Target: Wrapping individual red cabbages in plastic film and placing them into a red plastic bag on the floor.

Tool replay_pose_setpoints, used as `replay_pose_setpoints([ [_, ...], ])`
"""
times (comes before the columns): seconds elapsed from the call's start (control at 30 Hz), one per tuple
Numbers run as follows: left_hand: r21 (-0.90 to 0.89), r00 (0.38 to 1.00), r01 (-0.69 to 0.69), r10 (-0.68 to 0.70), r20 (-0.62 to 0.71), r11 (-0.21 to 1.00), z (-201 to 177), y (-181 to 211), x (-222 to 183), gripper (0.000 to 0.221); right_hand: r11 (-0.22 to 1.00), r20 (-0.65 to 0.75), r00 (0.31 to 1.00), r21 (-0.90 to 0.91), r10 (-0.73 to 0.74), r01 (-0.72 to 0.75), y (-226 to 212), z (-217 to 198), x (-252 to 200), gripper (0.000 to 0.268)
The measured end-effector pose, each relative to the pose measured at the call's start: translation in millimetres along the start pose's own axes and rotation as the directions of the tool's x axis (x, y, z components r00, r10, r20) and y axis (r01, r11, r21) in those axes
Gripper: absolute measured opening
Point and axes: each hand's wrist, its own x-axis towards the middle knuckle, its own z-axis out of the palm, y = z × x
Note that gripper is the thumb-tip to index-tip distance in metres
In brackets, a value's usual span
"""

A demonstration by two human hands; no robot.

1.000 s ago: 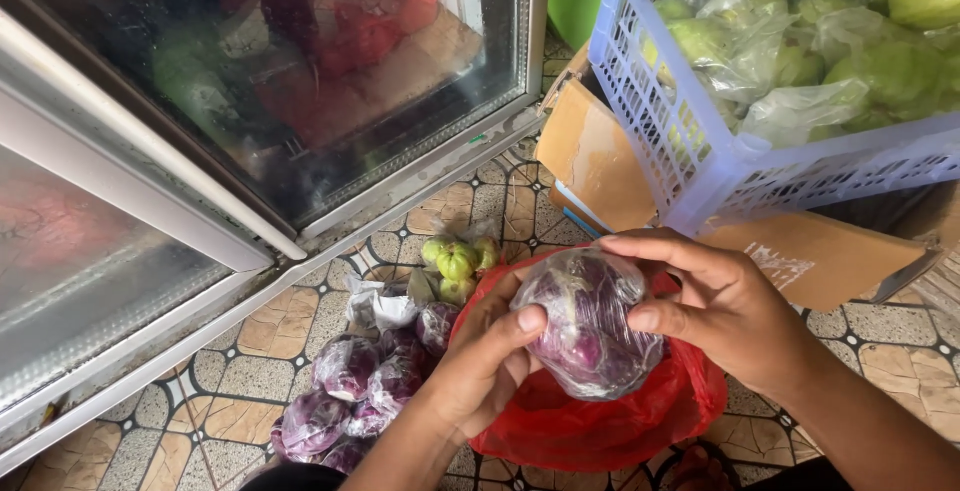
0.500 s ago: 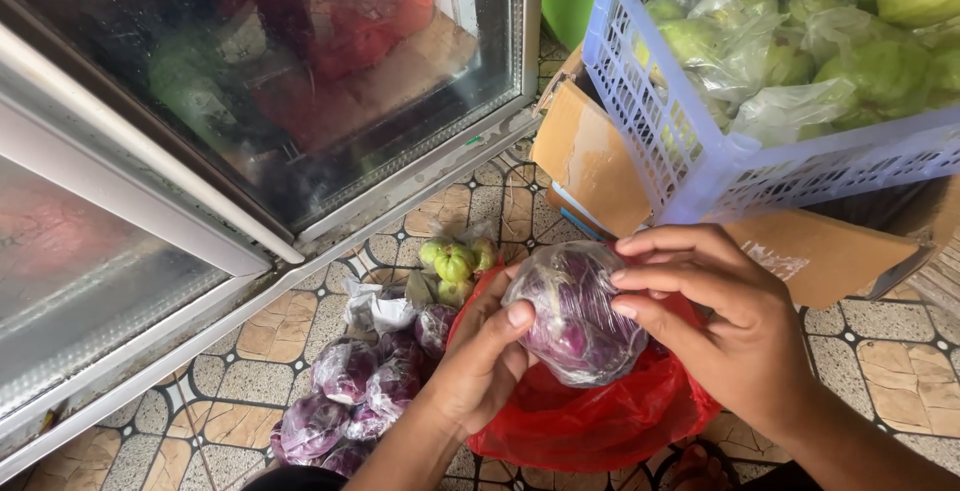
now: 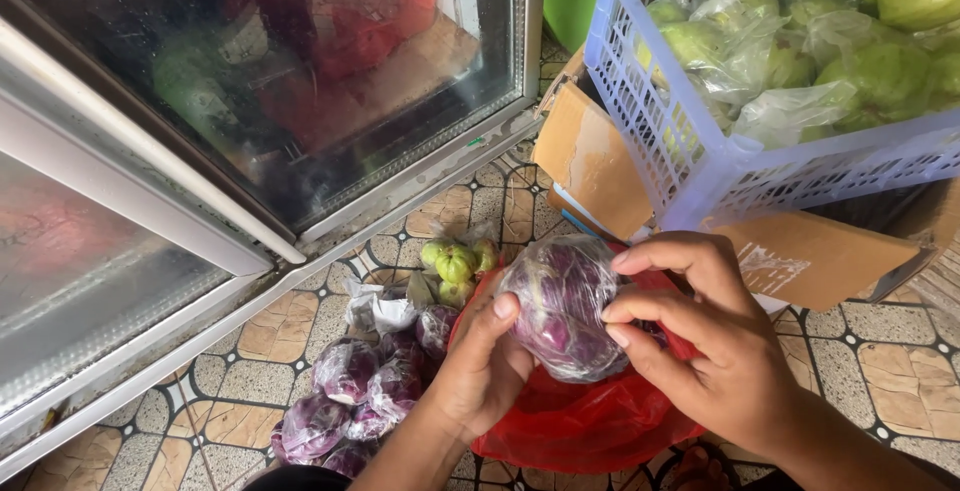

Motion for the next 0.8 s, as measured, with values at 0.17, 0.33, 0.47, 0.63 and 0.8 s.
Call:
replay_pose_setpoints([
  [0.17,-0.179,0.999,0.020,-0.027,-0.033,0.984,3.8,6.4,0.7,0.074,0.994,0.072,0.991,0.008,-0.112,0.111,-5.0,1.4,-2.2,0.030],
  [0.33,-0.268,0.994,0.046,-0.070,-0.079,0.962,12.3,12.5,-1.3,0.076,0.984,0.045,0.987,0.090,-0.157,0.153,-8.5,2.1,-8.2,0.023],
  [0.47,-0.301,0.962,0.204,-0.247,-0.113,0.932,13.4,13.3,-1.8,0.088,0.998,0.029,1.000,0.060,-0.008,0.006,0.8,0.0,-10.3,0.054],
  [0.63,-0.414,0.966,0.246,-0.255,0.034,0.877,13.9,7.8,-4.1,0.091,0.929,0.189,0.954,0.246,0.233,-0.275,11.5,12.5,-8.7,0.105],
  [0.8,-0.382,0.959,0.277,-0.278,0.054,0.881,9.7,2.6,-3.8,0.092,0.703,0.336,0.852,0.483,0.402,-0.522,17.1,15.9,-5.8,0.111],
])
